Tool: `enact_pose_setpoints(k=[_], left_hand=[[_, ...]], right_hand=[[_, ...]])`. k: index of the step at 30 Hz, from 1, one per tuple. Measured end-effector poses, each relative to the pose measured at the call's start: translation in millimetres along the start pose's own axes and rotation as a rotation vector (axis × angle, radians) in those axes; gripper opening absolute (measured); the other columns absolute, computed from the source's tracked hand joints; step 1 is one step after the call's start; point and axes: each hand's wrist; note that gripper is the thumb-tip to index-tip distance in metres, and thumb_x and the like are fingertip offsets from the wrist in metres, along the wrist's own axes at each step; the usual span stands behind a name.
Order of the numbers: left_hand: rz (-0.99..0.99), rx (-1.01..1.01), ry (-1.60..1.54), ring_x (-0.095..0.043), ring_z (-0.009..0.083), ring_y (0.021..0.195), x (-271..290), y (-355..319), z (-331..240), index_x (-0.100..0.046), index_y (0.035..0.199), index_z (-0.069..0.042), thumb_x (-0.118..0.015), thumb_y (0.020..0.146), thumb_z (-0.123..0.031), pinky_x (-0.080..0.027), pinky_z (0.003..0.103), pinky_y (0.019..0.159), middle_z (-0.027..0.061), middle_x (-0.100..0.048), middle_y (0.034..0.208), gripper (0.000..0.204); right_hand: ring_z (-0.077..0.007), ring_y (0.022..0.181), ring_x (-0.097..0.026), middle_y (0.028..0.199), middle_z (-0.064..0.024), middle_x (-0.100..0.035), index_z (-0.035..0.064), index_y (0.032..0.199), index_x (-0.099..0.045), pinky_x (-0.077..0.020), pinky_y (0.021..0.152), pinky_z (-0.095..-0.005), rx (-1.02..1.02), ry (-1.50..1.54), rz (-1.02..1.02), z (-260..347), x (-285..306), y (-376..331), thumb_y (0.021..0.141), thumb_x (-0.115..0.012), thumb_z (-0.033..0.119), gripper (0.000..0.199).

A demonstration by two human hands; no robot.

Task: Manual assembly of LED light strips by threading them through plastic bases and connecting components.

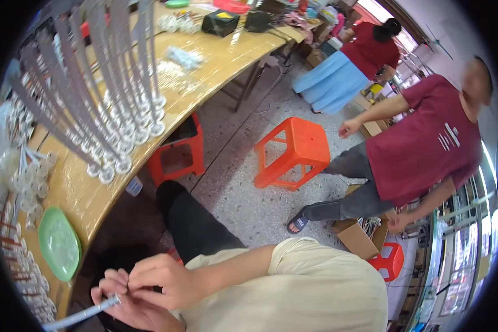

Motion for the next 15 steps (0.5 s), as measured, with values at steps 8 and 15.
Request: enact_pose_setpoints(k=[8, 15], left_hand=[[0.103, 0.283, -0.434, -0.046, 0.0234, 0.095, -7, 20, -6, -0.036, 0.134, -0.012, -0.058, 0.091, -0.021, -0.041, 0.038, 0.085, 0.0128, -0.048, 0.103, 0.049], [0.146, 0.298, -0.663, -0.045, 0.0242, 0.098, 7, 13, -22, -0.034, 0.133, -0.013, -0.045, 0.097, -0.019, -0.040, 0.037, 0.089, 0.0132, -0.048, 0.107, 0.038]], right_hand=[[-0.0156, 0.062, -0.067, 0.075, -0.0118, -0.068, -0.0017, 0.082, -0.069, -0.0524, 0.057, -0.0246, -0.200, -0.100, -0.028, 26, 6, 23, 0.075, -0.070, -0.005, 0.007], [-0.0056, 0.064, -0.062, 0.075, -0.0079, -0.068, -0.0068, 0.081, -0.068, -0.0479, 0.052, -0.0192, -0.317, 0.025, 0.024, 42, -10, 15, 0.080, -0.068, -0.006, 0.002]])
Point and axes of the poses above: each hand's wrist, its own y-axis towards the middle knuckle, its own x-axis out of the back of the hand, z = x × y
